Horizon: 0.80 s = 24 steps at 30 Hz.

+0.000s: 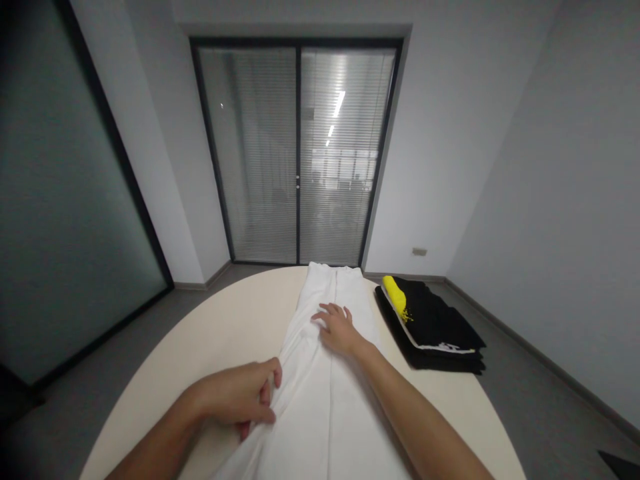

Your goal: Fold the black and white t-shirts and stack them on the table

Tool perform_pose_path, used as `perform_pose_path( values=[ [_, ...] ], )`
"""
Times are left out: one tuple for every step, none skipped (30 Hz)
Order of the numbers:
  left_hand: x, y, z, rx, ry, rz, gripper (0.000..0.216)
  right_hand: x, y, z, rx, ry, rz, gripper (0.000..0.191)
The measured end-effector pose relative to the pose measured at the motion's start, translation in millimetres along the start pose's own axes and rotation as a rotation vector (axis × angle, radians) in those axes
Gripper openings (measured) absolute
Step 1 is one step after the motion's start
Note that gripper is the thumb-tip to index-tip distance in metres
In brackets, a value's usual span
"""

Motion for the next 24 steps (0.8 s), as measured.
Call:
perform_pose_path(
  values=[
    [1.7, -3.0, -0.1, 0.024, 0.108, 0.078, 0.040, -2.8, 10.8, 12.0, -0.046, -0.028, 0.061, 0.054],
    [2.6, -5.9, -0.9, 0.058, 0.207, 0.144, 0.043, -4.4, 21.7, 24.3, -0.096, -0.058, 0.128, 0.060],
    [2.3, -8.9, -2.2, 0.103, 0.289, 0.186, 0.046, -5.0, 32.5, 36.2, -0.141, -0.091, 0.191, 0.067],
    [1.2, -11.8, -3.8, 0.157, 0.352, 0.205, 0.048, -5.4, 42.6, 47.5, -0.181, -0.119, 0.222, 0.075],
    [0.3, -14.7, -5.1, 0.210, 0.394, 0.213, 0.049, -5.0, 51.6, 57.3, -0.204, -0.137, 0.230, 0.083],
    [0.0, -17.8, -5.7, 0.252, 0.419, 0.215, 0.048, -3.8, 59.4, 66.1, -0.225, -0.149, 0.219, 0.089],
    [0.4, -21.3, -5.3, 0.276, 0.428, 0.211, 0.046, -2.2, 65.9, 73.9, -0.246, -0.155, 0.184, 0.090],
    [1.0, -25.2, -4.0, 0.286, 0.424, 0.193, 0.043, -0.8, 71.3, 80.6, -0.270, -0.158, 0.130, 0.085],
    [1.3, -29.4, -1.9, 0.284, 0.410, 0.156, 0.039, 0.1, 75.8, 85.8, -0.290, -0.161, 0.064, 0.073],
    [0.5, -33.6, 0.6, 0.278, 0.382, 0.093, 0.035, 0.9, 79.5, 89.5, -0.309, -0.163, 0.007, 0.059],
    [-2.2, -37.2, 3.3, 0.272, 0.336, -0.009, 0.031, 1.1, 82.8, 92.1, -0.331, -0.166, -0.037, 0.045],
    [-6.7, -39.5, 5.8, 0.269, 0.268, -0.146, 0.026, 0.7, 85.7, 93.6, -0.351, -0.171, -0.063, 0.036],
    [-12.1, -40.3, 8.1, 0.264, 0.182, -0.299, 0.021, -0.6, 88.3, 94.1, -0.365, -0.179, -0.077, 0.033],
    [-17.0, -40.0, 9.9, 0.252, 0.088, -0.441, 0.017, -2.6, 90.9, 94.2, -0.376, -0.190, -0.079, 0.032],
    [-20.5, -39.4, 11.7, 0.228, -0.005, -0.553, 0.015, -5.0, 93.5, 94.3, -0.384, -0.204, -0.069, 0.032],
    [-22.6, -39.3, 13.6, 0.194, -0.085, -0.630, 0.015, -7.1, 96.3, 94.9, -0.392, -0.222, -0.046, 0.031],
    [-23.3, -40.2, 15.9, 0.151, -0.147, -0.672, 0.016, -8.6, 99.3, 96.5, -0.402, -0.240, -0.009, 0.029],
    [-23.1, -41.8, 18.4, 0.106, -0.194, -0.690, 0.017, -9.2, 102.3, 99.1, -0.415, -0.257, 0.037, 0.027],
    [-22.4, -43.7, 20.6, 0.065, -0.228, -0.701, 0.018, -9.1, 105.4, 102.6, -0.433, -0.270, 0.086, 0.029],
    [-21.5, -45.6, 22.4, 0.037, -0.250, -0.713, 0.018, -8.5, 108.0, 106.6, -0.451, -0.279, 0.129, 0.034],
    [-20.6, -47.6, 23.6, 0.021, -0.258, -0.728, 0.019, -7.8, 110.0, 110.4, -0.462, -0.283, 0.156, 0.037],
    [-19.5, -49.6, 24.3, 0.016, -0.257, -0.739, 0.019, -7.0, 111.1, 113.8, -0.470, -0.283, 0.171, 0.036],
    [-18.4, -51.6, 24.6, 0.022, -0.252, -0.748, 0.020, -6.3, 111.4, 116.8, -0.475, -0.281, 0.175, 0.032],
    [-17.4, -53.6, 24.8, 0.030, -0.247, -0.756, 0.022, -5.3, 111.2, 119.4, -0.480, -0.280, 0.176, 0.026]
  ],
)
Point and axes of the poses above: each hand's wrist, its own y-axis away from the middle knuckle, its own x-axis out of the palm, z = x × y, the point moved 5 cm from there along -y, towards the middle knuckle, and after that the axes turned 8 degrees about -x, right-handed, at the moved point
